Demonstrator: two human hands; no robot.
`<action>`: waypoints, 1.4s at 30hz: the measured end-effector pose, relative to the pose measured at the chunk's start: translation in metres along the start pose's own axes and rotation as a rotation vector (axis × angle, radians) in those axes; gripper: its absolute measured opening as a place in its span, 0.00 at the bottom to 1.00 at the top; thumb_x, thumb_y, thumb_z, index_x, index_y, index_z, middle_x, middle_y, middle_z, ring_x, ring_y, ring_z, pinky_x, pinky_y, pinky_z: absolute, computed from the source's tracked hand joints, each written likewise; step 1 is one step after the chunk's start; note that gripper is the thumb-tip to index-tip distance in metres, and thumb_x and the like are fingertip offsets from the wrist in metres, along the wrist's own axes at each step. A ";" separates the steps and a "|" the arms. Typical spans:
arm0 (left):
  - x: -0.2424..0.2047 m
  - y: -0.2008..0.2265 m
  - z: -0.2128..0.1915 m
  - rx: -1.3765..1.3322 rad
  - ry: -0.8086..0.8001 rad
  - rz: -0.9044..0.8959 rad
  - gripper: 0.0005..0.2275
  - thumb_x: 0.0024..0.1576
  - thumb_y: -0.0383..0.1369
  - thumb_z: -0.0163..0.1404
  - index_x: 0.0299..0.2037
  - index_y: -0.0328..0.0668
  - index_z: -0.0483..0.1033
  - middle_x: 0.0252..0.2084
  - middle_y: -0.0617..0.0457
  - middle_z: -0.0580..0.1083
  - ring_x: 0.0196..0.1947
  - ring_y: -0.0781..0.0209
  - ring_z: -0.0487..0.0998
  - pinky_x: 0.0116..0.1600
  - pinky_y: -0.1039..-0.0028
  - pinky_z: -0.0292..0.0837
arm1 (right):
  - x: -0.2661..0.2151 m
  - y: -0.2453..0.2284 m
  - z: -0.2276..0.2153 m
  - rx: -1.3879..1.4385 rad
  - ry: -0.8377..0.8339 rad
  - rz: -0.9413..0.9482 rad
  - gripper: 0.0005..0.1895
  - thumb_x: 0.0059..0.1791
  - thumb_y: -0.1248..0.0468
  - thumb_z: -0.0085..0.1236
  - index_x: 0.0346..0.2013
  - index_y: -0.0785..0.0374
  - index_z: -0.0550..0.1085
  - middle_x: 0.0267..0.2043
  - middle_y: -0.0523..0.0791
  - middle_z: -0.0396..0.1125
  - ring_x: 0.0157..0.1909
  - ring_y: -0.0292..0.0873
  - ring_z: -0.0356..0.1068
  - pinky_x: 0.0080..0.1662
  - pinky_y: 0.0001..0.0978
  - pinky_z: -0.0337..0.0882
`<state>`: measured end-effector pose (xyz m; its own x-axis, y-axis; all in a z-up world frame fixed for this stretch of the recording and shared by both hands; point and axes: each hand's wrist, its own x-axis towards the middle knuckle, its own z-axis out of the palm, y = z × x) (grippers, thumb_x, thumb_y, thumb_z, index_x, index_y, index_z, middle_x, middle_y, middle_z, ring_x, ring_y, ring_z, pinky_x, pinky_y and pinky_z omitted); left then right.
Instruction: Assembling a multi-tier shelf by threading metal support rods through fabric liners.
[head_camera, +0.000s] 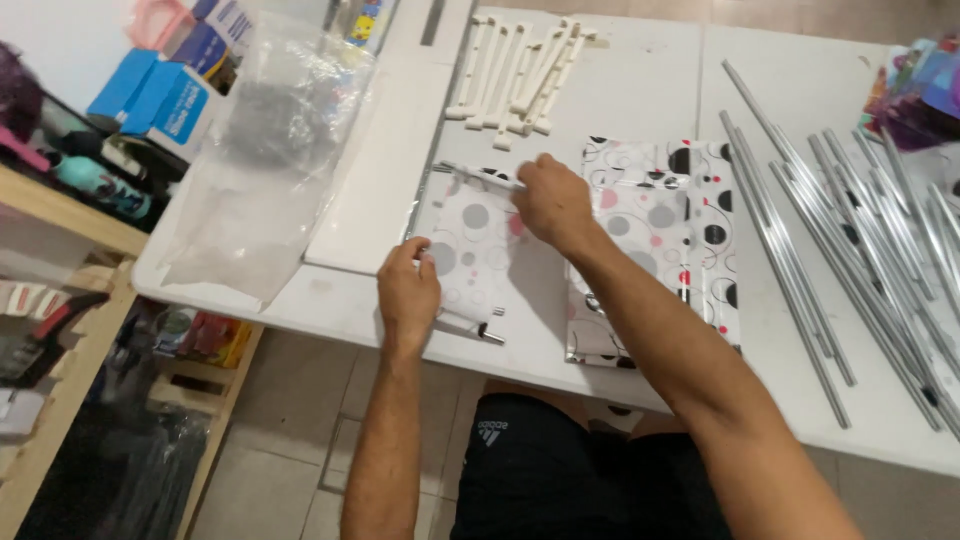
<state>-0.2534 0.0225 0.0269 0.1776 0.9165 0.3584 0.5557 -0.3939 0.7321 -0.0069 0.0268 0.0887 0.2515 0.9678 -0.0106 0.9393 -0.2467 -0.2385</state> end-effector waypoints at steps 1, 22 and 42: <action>0.001 -0.006 0.000 -0.012 -0.025 0.013 0.10 0.55 0.22 0.51 0.46 0.36 0.79 0.38 0.39 0.77 0.43 0.36 0.80 0.49 0.55 0.74 | 0.004 -0.004 0.010 -0.001 0.003 0.030 0.15 0.51 0.57 0.55 0.50 0.58 0.78 0.46 0.49 0.71 0.50 0.55 0.75 0.51 0.51 0.76; 0.002 0.148 0.169 0.026 -0.286 0.486 0.14 0.53 0.32 0.60 0.49 0.48 0.77 0.47 0.53 0.75 0.50 0.52 0.78 0.58 0.58 0.65 | -0.168 0.317 -0.052 0.212 0.424 0.572 0.14 0.49 0.53 0.61 0.47 0.51 0.79 0.38 0.45 0.76 0.46 0.53 0.75 0.49 0.50 0.74; 0.030 0.153 0.245 0.341 -0.534 0.511 0.20 0.65 0.30 0.38 0.68 0.44 0.65 0.68 0.41 0.64 0.73 0.45 0.58 0.73 0.36 0.32 | -0.076 0.404 -0.054 -0.022 0.198 0.638 0.13 0.49 0.56 0.60 0.40 0.59 0.83 0.39 0.53 0.76 0.48 0.60 0.75 0.51 0.53 0.74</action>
<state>0.0363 0.0068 0.0080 0.7921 0.5722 0.2127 0.5023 -0.8089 0.3055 0.3660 -0.1492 0.0453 0.7957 0.6046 0.0362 0.5960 -0.7709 -0.2246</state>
